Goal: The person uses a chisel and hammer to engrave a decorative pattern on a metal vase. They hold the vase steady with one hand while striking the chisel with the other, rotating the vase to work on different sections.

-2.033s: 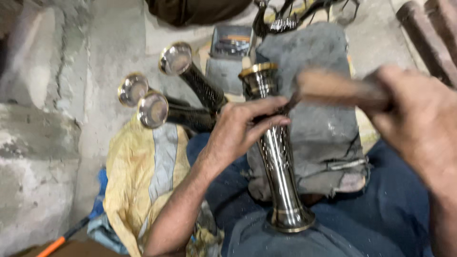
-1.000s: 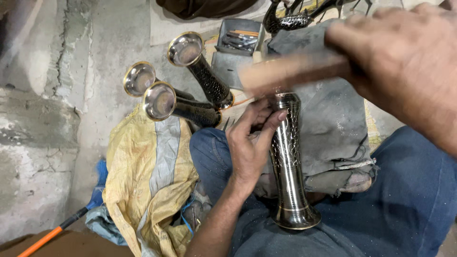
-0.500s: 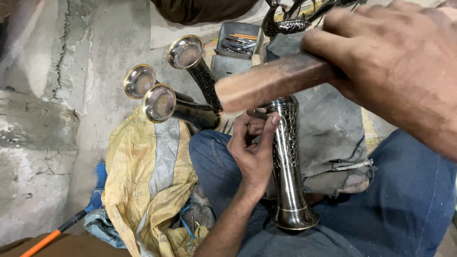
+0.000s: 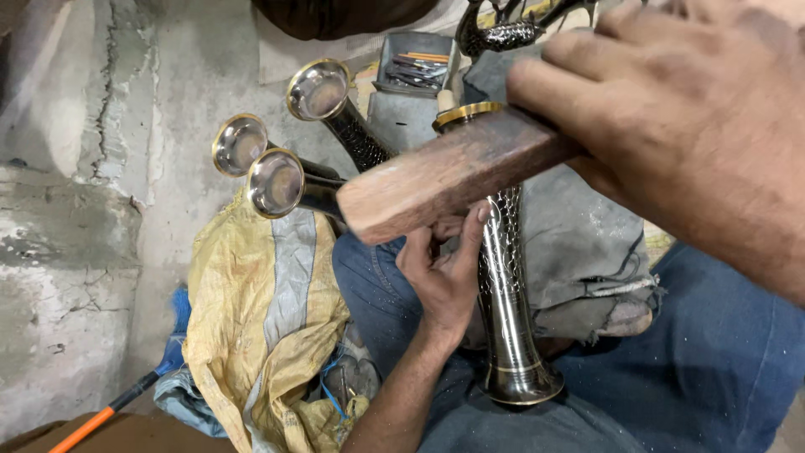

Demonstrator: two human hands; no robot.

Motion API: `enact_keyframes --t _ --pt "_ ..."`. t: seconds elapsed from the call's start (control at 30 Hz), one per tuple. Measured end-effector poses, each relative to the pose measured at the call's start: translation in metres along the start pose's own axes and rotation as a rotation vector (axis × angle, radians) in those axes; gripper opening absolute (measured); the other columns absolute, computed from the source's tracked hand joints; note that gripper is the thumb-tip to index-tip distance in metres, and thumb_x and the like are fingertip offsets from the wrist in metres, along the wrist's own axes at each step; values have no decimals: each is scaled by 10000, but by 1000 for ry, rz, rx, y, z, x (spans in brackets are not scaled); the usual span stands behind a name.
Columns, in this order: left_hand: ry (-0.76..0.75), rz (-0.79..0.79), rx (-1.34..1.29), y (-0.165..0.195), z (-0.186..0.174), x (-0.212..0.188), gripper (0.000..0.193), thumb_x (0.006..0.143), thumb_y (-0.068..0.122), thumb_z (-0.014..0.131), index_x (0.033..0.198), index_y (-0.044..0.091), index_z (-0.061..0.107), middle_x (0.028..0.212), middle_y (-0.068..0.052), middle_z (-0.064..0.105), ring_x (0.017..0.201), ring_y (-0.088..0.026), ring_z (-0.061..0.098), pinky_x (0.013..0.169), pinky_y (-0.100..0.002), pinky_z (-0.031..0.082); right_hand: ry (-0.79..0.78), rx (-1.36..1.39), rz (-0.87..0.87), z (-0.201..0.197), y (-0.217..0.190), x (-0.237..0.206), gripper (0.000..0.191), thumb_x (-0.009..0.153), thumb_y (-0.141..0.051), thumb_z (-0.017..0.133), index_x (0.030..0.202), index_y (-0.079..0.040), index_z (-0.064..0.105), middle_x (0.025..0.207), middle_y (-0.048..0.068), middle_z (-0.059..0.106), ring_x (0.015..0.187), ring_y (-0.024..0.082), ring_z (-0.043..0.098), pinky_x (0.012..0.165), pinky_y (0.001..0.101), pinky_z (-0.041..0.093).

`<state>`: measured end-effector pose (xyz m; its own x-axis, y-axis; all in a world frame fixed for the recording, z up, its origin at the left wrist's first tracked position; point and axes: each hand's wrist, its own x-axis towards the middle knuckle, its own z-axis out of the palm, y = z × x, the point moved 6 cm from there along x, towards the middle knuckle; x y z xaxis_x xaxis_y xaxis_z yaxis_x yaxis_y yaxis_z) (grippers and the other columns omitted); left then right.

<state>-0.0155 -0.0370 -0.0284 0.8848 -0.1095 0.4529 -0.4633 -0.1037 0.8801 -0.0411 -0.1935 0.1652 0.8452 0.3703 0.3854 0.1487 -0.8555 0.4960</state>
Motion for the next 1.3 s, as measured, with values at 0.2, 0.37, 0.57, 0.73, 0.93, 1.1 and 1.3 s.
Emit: enact_keyframes --t 0.2,0.37,0.57,0.73,0.93,1.1,1.3 --pt "-28 89 69 13 -3 10 182 991 131 802 968 47 642 816 -36 720 727 -85 670 668 -236 552 -109 -17 37 11 0 -11 435 808 -408 737 1190 -204 701 1025 -28 750 988 164 740 872 360 564" --pt "-133 60 67 15 3 20 221 950 147 803 1070 15 674 864 -43 753 763 -89 725 694 -243 617 -357 -150 84 25 7 -10 299 894 -361 719 1173 -270 656 993 -68 742 914 116 740 832 316 587" --pt "-210 21 50 19 6 26 248 948 133 799 1147 21 702 894 -68 774 774 -108 745 705 -262 627 -158 128 166 25 20 -21 303 850 -257 780 1092 -109 672 884 67 704 793 225 714 717 340 558" --pt "-251 27 30 25 9 32 255 970 134 765 1192 29 693 984 -92 783 841 -114 771 734 -260 651 -138 299 255 37 29 -37 292 851 -229 813 1059 -95 658 781 65 667 785 250 697 745 385 538" --pt "-306 -3 126 33 5 35 275 958 116 787 1189 8 685 980 -93 795 879 -141 790 790 -295 647 -168 232 253 47 25 -43 319 865 -220 800 1128 -118 651 921 55 708 879 236 716 801 369 556" --pt "-348 -21 160 39 7 44 328 935 149 813 1192 -13 687 980 -100 806 880 -143 802 759 -296 636 -253 289 281 66 29 -52 330 799 -268 809 1042 -121 642 824 39 704 800 234 719 704 370 548" --pt "-484 70 169 47 14 54 331 940 141 804 1230 19 703 1011 -112 805 888 -171 806 783 -305 645 -222 411 397 74 29 -67 302 836 -237 808 1039 -87 642 791 91 684 785 269 713 679 391 535"
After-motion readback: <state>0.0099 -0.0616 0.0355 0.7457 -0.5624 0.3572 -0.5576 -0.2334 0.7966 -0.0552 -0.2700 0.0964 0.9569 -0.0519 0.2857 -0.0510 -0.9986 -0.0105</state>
